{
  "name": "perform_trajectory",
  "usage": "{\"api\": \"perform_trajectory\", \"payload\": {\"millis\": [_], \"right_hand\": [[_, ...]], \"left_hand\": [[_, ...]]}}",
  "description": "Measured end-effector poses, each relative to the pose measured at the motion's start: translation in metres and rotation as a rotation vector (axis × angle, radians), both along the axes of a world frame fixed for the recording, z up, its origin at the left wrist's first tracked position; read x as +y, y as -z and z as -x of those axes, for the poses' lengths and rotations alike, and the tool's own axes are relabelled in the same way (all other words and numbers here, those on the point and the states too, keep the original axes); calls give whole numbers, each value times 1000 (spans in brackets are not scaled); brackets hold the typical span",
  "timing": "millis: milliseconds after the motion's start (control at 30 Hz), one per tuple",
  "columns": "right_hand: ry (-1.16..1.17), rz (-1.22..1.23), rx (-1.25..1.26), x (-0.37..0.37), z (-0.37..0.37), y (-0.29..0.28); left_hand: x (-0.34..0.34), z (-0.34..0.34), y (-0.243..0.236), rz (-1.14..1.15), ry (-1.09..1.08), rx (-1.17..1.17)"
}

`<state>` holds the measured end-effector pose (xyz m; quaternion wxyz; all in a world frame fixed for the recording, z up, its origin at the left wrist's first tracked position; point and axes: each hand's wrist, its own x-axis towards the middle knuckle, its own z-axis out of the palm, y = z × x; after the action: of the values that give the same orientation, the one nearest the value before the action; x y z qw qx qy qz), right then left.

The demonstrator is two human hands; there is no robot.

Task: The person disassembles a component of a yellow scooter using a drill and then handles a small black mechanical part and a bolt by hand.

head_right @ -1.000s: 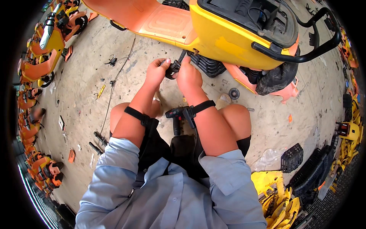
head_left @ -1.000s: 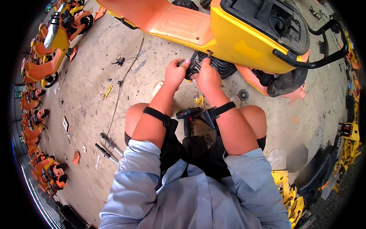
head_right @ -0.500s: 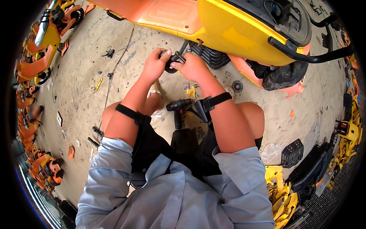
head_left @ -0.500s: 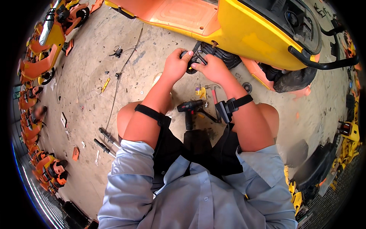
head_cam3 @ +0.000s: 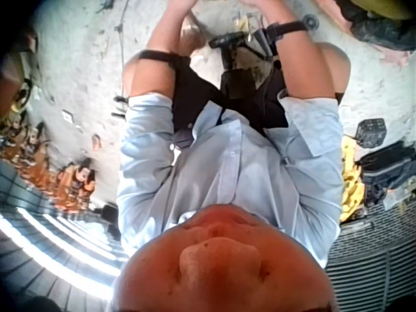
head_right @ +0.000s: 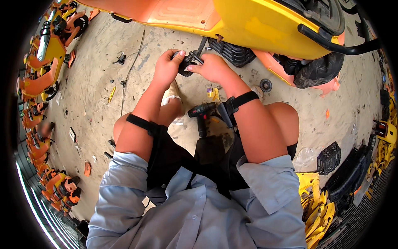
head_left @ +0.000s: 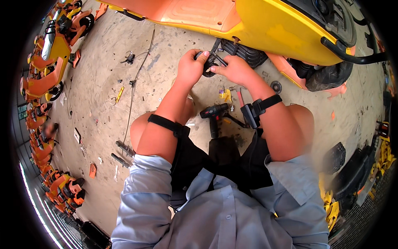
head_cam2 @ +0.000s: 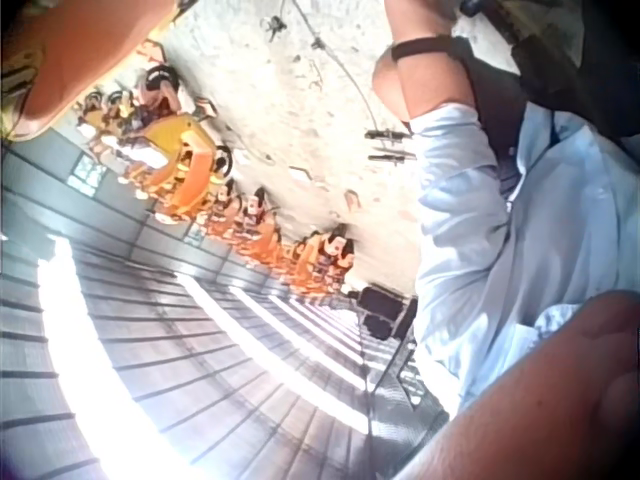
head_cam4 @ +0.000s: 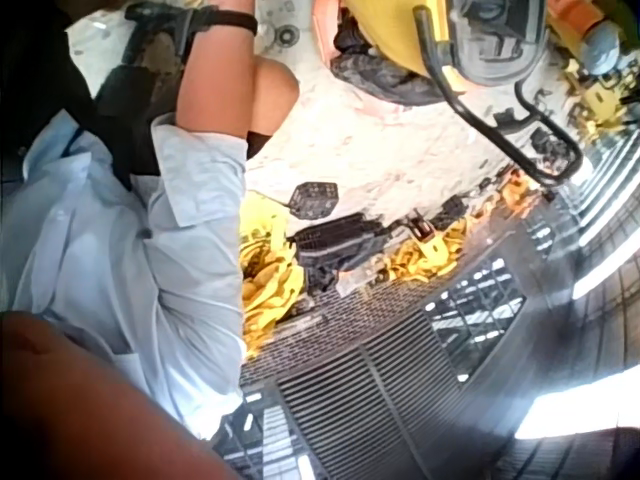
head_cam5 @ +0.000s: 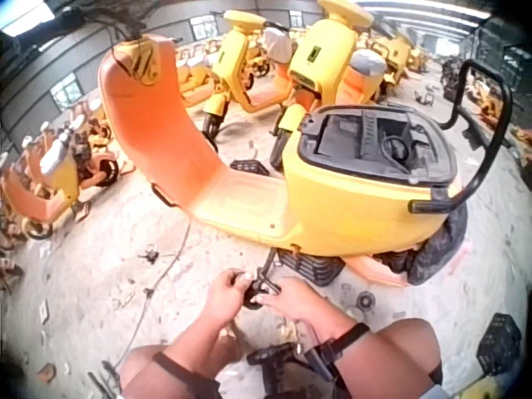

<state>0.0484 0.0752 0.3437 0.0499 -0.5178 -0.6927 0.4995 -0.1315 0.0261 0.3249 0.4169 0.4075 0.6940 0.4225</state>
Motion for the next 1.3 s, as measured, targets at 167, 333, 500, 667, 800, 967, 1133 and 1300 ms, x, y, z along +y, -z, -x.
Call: {"api": "perform_trajectory", "payload": {"millis": [167, 333, 500, 667, 800, 967, 1133, 1300], "right_hand": [[39, 201, 108, -2, 0, -7], [49, 47, 66, -1, 1, -4], [58, -108, -130, -2, 1, -11], [133, -146, -212, -10, 10, -24], [189, -163, -239, -13, 16, -27], [268, -139, -272, -14, 22, -30], [278, -146, -336, -14, 23, -31], [231, -225, -381, -15, 26, -30]], "left_hand": [[4, 3, -7, 7, 17, 33], [4, 3, -15, 24, -17, 31], [1, -4, -18, 26, -39, 33], [2, -9, -19, -6, -96, 148], [4, -13, -18, -53, -153, 195], [9, -19, -14, -18, -268, 175], [13, -28, -12, -19, -357, 175], [12, -34, -6, 26, -469, 23]]}}
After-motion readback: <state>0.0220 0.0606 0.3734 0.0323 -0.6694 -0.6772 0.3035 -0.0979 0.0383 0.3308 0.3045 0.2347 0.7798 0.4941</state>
